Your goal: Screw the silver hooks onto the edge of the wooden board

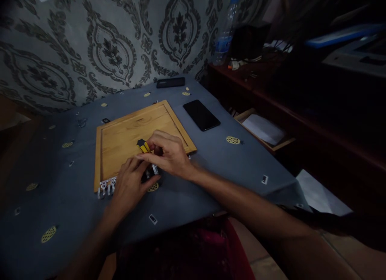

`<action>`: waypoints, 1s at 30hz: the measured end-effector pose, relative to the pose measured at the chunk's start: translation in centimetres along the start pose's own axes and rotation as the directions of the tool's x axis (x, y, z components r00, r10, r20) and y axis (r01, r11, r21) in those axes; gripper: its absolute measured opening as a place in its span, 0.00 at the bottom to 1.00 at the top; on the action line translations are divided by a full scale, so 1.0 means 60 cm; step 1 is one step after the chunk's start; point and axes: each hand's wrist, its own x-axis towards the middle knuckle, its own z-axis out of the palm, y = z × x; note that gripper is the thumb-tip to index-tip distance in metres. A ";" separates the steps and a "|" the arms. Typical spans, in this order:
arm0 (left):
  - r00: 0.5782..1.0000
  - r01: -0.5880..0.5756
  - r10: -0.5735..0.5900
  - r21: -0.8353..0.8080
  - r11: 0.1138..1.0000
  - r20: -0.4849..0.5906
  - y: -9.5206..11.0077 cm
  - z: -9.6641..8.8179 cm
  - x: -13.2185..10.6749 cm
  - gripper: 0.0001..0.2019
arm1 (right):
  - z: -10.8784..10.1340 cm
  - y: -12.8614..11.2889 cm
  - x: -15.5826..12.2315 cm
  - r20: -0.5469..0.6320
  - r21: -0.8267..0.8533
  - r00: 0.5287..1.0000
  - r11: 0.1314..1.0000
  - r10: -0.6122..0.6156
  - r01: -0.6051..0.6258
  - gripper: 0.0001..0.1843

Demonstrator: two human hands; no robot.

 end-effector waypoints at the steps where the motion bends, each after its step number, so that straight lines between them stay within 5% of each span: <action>1: 1.000 0.001 -0.001 -0.003 1.000 0.005 0.000 0.000 0.000 0.21 | 0.000 -0.001 0.001 -0.010 0.003 1.000 1.000 0.007 -0.007 0.21; 8: 1.000 0.012 -0.012 -0.003 1.000 0.019 0.003 -0.005 0.001 0.19 | -0.011 -0.010 0.011 -0.121 0.053 0.966 0.973 0.229 -0.224 0.21; 14: 1.000 0.007 -0.007 -0.012 1.000 0.007 0.002 -0.004 0.002 0.19 | -0.012 0.001 0.009 -0.046 -0.072 0.991 0.989 0.126 -0.129 0.21; 30: 1.000 -0.003 0.004 -0.008 1.000 0.024 0.002 -0.007 0.000 0.20 | -0.010 0.004 0.008 0.041 -0.072 0.997 0.995 0.072 -0.069 0.21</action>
